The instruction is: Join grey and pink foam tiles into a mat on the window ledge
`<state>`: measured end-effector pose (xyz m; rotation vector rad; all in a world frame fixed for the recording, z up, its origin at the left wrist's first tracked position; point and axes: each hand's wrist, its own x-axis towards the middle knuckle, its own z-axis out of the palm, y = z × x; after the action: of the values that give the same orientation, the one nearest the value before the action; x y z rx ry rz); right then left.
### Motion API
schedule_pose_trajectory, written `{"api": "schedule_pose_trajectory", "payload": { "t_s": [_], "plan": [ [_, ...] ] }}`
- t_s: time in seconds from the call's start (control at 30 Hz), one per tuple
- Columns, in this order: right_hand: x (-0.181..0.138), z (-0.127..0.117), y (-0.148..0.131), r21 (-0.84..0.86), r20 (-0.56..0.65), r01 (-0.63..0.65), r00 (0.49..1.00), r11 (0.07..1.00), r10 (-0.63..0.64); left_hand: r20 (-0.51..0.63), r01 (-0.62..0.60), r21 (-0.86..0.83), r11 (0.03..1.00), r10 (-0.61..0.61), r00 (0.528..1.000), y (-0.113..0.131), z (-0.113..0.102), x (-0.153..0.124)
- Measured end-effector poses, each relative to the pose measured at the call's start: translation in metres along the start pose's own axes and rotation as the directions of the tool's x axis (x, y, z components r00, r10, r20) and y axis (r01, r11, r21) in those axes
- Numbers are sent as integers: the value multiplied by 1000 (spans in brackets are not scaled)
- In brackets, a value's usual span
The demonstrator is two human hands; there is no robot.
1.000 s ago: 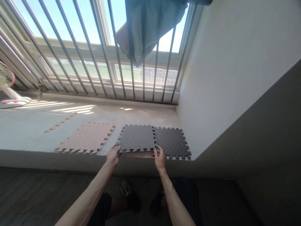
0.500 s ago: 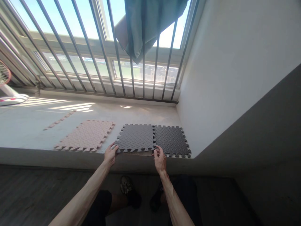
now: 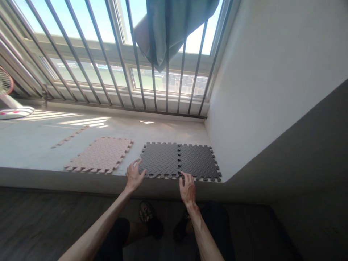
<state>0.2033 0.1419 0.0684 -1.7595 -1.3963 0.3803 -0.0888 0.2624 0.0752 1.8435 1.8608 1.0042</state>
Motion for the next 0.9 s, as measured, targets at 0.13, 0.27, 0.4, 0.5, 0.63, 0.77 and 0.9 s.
{"api": "schedule_pose_trajectory", "payload": {
  "t_s": [0.13, 0.27, 0.4, 0.5, 0.63, 0.77, 0.9],
  "plan": [
    [-4, 1, -4, -110, 88, 172, 983, 979, -163, 236, -432, 17, 902, 416, 878, 25, 27, -19],
    [-3, 2, -3, -139, 141, 192, 975, 972, -172, 396, -637, 46, 769, 571, 719, 42, 58, -31],
    [2, -2, 4, -151, 118, 162, 982, 975, -145, 448, -689, 88, 720, 589, 672, 41, 77, -36],
    [4, -4, 7, -166, 131, 177, 979, 970, -156, 455, -701, 98, 706, 595, 662, 37, 82, -37],
    [6, -4, 1, -225, 218, 247, 956, 943, -198, 459, -717, 118, 687, 602, 653, 35, 82, -38],
    [21, -1, -10, -314, 268, 263, 946, 912, -180, 478, -734, 122, 668, 609, 633, 36, 80, -36],
    [41, 11, -12, -297, 300, 300, 931, 907, -209, 447, -756, 130, 642, 642, 622, 35, 79, -39]
  ]
}}
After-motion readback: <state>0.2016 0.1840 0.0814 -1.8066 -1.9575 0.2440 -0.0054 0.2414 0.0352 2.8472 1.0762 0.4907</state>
